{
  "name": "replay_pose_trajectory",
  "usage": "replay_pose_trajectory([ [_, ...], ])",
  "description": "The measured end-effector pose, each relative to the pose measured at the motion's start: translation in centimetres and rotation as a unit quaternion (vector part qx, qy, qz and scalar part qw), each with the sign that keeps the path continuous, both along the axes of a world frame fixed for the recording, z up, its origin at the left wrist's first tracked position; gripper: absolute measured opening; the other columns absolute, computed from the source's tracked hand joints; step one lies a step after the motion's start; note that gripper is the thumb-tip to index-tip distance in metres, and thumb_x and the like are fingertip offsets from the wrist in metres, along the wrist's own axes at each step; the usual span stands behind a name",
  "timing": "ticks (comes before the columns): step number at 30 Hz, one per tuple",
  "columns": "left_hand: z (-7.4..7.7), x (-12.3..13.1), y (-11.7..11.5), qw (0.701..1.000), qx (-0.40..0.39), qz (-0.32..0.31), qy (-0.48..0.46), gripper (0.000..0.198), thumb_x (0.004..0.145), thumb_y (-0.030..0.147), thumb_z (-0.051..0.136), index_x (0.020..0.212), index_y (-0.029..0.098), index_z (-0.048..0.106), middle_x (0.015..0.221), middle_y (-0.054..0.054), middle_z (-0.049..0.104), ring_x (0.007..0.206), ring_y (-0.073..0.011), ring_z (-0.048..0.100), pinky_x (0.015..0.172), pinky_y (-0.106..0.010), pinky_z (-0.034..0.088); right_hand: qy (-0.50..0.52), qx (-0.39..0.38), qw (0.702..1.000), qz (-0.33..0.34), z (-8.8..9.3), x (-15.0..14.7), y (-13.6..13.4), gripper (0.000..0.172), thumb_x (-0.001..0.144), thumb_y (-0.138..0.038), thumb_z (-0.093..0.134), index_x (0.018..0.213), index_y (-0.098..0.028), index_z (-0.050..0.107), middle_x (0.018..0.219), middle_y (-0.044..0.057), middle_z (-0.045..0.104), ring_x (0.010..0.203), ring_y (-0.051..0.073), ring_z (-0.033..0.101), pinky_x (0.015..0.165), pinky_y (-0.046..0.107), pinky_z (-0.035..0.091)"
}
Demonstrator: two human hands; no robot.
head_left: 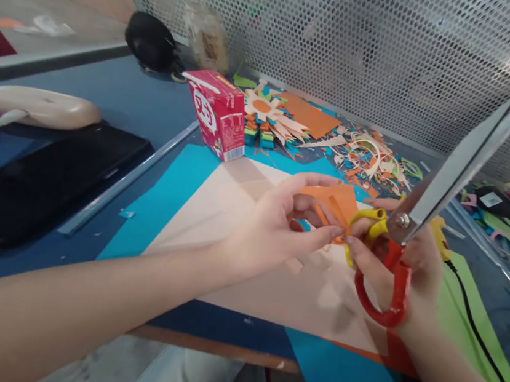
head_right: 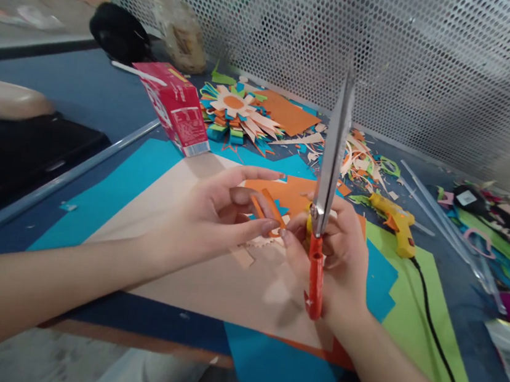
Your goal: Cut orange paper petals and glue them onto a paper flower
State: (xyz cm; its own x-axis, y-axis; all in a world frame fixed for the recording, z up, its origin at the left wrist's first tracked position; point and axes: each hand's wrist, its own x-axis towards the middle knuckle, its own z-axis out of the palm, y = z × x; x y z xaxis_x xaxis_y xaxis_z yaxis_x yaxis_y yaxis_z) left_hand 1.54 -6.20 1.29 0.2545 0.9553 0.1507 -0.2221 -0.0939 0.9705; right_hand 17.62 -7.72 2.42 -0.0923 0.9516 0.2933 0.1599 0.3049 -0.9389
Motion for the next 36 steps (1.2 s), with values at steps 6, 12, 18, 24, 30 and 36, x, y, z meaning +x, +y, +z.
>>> replay_pose_trajectory([
  [6,0.1,0.0,-0.1,1.0,-0.006,-0.001,0.001,0.048,0.073,0.017,0.068,0.115,0.016,0.047,0.07,0.002,0.064,0.064,-0.0122,0.065,0.054,-0.02,0.05,0.001,-0.005,1.0,-0.001,-0.1,0.2,-0.1,0.043,0.065,-0.012,0.073,0.099,-0.028,0.051,0.073,-0.005,0.062,0.061,0.011,0.057,0.053,0.022,0.048],
  [12,0.2,-0.2,-0.2,1.0,0.011,0.002,0.027,0.044,0.074,0.02,0.067,0.115,0.019,0.049,0.071,0.001,0.064,0.066,-0.0131,0.065,0.049,-0.018,0.046,0.005,-0.007,1.0,-0.002,-0.2,0.0,-0.1,0.042,0.067,-0.012,0.073,0.099,-0.028,0.052,0.074,-0.005,0.062,0.063,0.01,0.058,0.054,0.022,0.05],
  [18,0.2,-0.3,-0.3,0.999,0.032,-0.008,0.03,0.039,0.076,0.018,0.065,0.112,0.02,0.05,0.072,0.001,0.063,0.065,-0.0114,0.064,0.047,-0.017,0.044,0.008,-0.01,1.0,-0.011,-0.2,-0.1,-0.1,0.043,0.064,-0.011,0.074,0.098,-0.027,0.052,0.076,-0.004,0.061,0.068,0.012,0.061,0.055,0.022,0.05],
  [24,0.0,-0.2,-0.3,0.999,0.029,-0.014,0.004,0.039,0.076,0.013,0.064,0.111,0.02,0.049,0.074,0.002,0.063,0.067,-0.0108,0.063,0.052,-0.018,0.047,-0.01,-0.002,1.0,-0.001,0.0,-0.2,-0.1,0.04,0.067,-0.015,0.072,0.098,-0.027,0.049,0.071,-0.006,0.062,0.059,0.011,0.06,0.051,0.022,0.049],
  [30,1.3,-0.7,-0.1,0.998,0.021,0.057,-0.002,0.044,0.071,0.014,0.07,0.11,0.019,0.049,0.074,0.001,0.065,0.067,-0.0127,0.065,0.05,-0.019,0.048,-0.033,0.023,0.999,0.013,0.5,0.0,0.2,0.04,0.069,-0.022,0.071,0.1,-0.025,0.047,0.068,-0.005,0.061,0.06,0.012,0.06,0.052,0.023,0.049],
  [36,2.0,-1.7,0.6,0.992,0.076,0.094,-0.045,0.045,0.07,0.019,0.074,0.109,0.024,0.052,0.077,0.002,0.066,0.071,-0.0147,0.068,0.054,-0.022,0.054,-0.164,0.004,0.986,0.013,0.2,1.2,0.7,0.056,0.067,-0.026,0.075,0.113,-0.028,0.044,0.074,-0.004,0.061,0.064,0.013,0.058,0.056,0.023,0.049],
])
